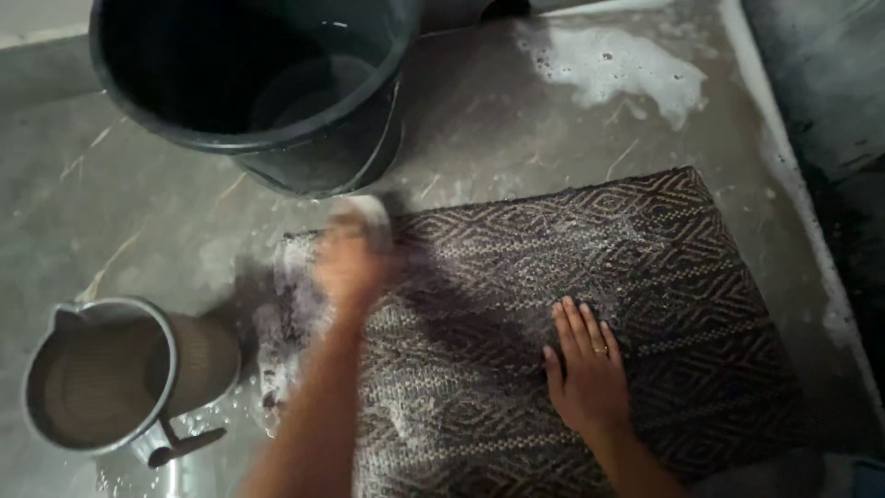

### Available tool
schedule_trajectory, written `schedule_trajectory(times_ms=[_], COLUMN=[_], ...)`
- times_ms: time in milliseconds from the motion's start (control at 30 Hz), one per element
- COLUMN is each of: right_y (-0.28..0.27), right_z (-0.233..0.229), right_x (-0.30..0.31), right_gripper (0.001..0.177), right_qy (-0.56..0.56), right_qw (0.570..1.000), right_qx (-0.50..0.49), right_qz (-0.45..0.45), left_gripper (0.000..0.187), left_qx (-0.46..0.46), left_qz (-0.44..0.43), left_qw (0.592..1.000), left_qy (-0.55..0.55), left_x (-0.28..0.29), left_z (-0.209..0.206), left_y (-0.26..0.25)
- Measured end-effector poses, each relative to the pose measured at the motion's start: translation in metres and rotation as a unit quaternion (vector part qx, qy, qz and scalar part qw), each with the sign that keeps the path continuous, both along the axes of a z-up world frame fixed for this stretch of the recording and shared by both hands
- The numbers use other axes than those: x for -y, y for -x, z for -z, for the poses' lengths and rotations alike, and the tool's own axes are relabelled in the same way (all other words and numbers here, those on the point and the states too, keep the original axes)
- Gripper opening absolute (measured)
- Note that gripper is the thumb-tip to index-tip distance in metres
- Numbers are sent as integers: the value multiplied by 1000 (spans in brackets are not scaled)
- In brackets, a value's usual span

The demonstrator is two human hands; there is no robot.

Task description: The person pours water from a small plastic jug onto a patterned rug laid on a tiled floor. They then scrub the rug with a white sponge, creating suds, and continue to scrub different sections of the rug.

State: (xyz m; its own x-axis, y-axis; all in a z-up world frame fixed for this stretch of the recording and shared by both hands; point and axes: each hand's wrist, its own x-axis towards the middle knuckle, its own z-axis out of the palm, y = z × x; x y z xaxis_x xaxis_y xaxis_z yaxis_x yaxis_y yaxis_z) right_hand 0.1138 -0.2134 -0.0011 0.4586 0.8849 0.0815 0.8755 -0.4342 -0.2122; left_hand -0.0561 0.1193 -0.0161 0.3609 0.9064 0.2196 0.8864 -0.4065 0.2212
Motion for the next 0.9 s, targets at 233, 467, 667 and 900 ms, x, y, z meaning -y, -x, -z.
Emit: schedule_trajectory(times_ms=[233,467,667,900], right_y=[4,4,1,-2], right_z=[-8,-4,-5,-8], right_x=[-1,-3,0,0], right_gripper=[59,61,59,59], right_qy=[-29,-4,11,26], right_qw=[1000,1000,1000,1000], right_qx=[2,9,5,-9], right_qz=[4,12,0,-2], left_gripper=[74,105,100,93], left_qx=[-20,-22,-13,-54], left_qz=[-76,116,68,-177], left_qw=[997,986,997,981], left_qy=[-21,119,-18,-64], left_x=[-21,94,33,1], left_z=[-34,-47,-34,-45], left_y=[44,-145,-30,53])
